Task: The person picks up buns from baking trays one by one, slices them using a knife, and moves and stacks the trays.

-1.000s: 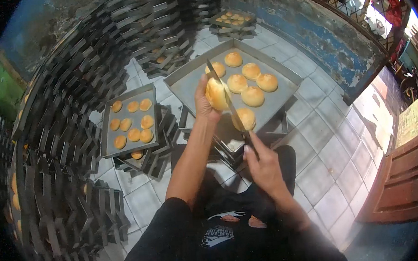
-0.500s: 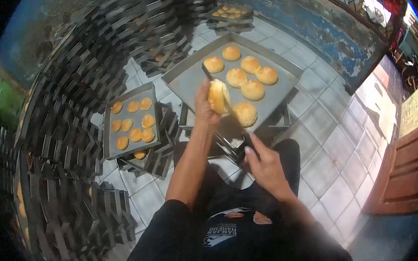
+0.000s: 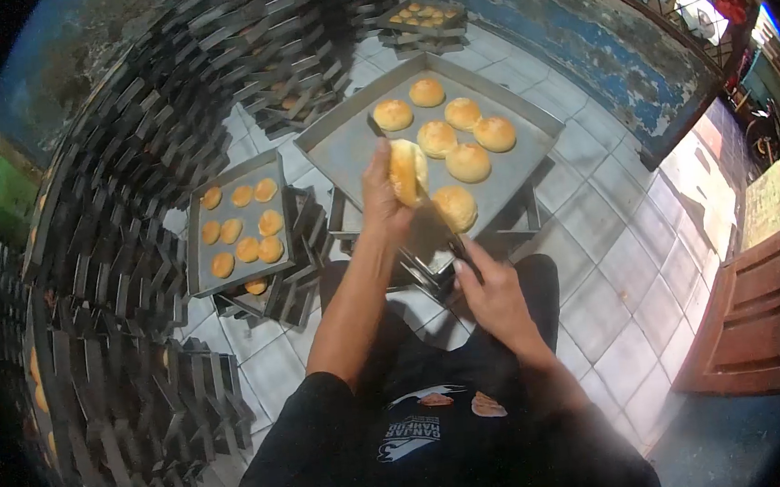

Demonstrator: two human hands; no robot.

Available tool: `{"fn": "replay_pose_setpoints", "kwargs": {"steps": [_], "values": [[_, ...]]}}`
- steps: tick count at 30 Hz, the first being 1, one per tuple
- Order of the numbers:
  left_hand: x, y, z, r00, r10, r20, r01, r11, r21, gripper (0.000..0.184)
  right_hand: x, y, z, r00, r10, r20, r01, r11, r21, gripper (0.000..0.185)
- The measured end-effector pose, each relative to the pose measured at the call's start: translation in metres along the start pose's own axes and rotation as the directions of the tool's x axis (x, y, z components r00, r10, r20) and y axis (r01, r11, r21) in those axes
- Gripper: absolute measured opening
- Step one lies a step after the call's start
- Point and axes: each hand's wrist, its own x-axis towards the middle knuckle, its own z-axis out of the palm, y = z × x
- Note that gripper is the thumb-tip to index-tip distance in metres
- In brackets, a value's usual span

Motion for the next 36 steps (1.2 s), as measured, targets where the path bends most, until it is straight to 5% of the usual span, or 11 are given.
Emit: {"fn": "replay_pose_setpoints", "kwargs": {"steps": [9, 15, 22, 25, 27, 28, 30, 32, 34, 36], "values": [[0.023, 0.032, 0.004, 0.989, 0.146, -0.026, -0.141, 0.982, 0.126, 0.048, 0.003, 0.006, 0.007, 1.000, -0.007, 0.027, 0.006, 1.000, 0.022, 0.043], [0.008, -0.006, 0.005, 0.996, 0.013, -0.094, -0.004, 0.995, 0.096, 0.054, 0.049, 0.008, 0.017, 0.998, 0.061, 0.036, -0.061, 0.998, 0.014, 0.041], [0.064, 0.048, -0.010, 0.968, 0.060, -0.243, -0.023, 0.988, 0.152, 0.051, 0.038, 0.020, 0.016, 0.989, 0.066, 0.130, -0.065, 0.998, -0.012, 0.045], [0.121, 0.081, -0.048, 0.951, 0.155, -0.268, -0.094, 0.970, 0.226, 0.047, 0.003, 0.017, -0.014, 0.905, 0.326, 0.274, -0.381, 0.907, 0.178, 0.041], [0.151, 0.099, -0.079, 0.922, 0.281, -0.266, -0.004, 0.694, 0.720, 0.047, -0.026, 0.033, -0.035, 0.893, 0.355, 0.278, -0.423, 0.873, 0.242, 0.038], [0.171, 0.102, -0.092, 0.922, 0.283, -0.263, -0.010, 0.698, 0.716, 0.047, -0.038, 0.049, -0.046, 0.913, 0.350, 0.212, -0.387, 0.907, 0.169, 0.038], [0.201, 0.102, -0.110, 0.809, 0.560, 0.177, -0.168, -0.068, 0.983, 0.049, -0.048, 0.058, -0.055, 0.931, 0.336, 0.145, -0.350, 0.932, 0.091, 0.037], [0.212, 0.090, -0.086, 0.855, 0.454, 0.252, -0.226, -0.112, 0.968, 0.052, -0.054, 0.052, -0.065, 0.893, 0.445, 0.065, -0.443, 0.845, 0.299, 0.040], [0.252, 0.068, -0.078, 0.987, 0.116, 0.116, -0.070, -0.338, 0.938, 0.053, -0.050, 0.056, -0.066, 0.898, 0.439, 0.021, -0.424, 0.853, 0.304, 0.046], [0.279, 0.036, -0.082, 0.985, 0.137, 0.105, -0.047, -0.375, 0.926, 0.059, -0.041, 0.053, -0.069, 0.870, 0.493, 0.035, -0.484, 0.836, 0.259, 0.051]]}}
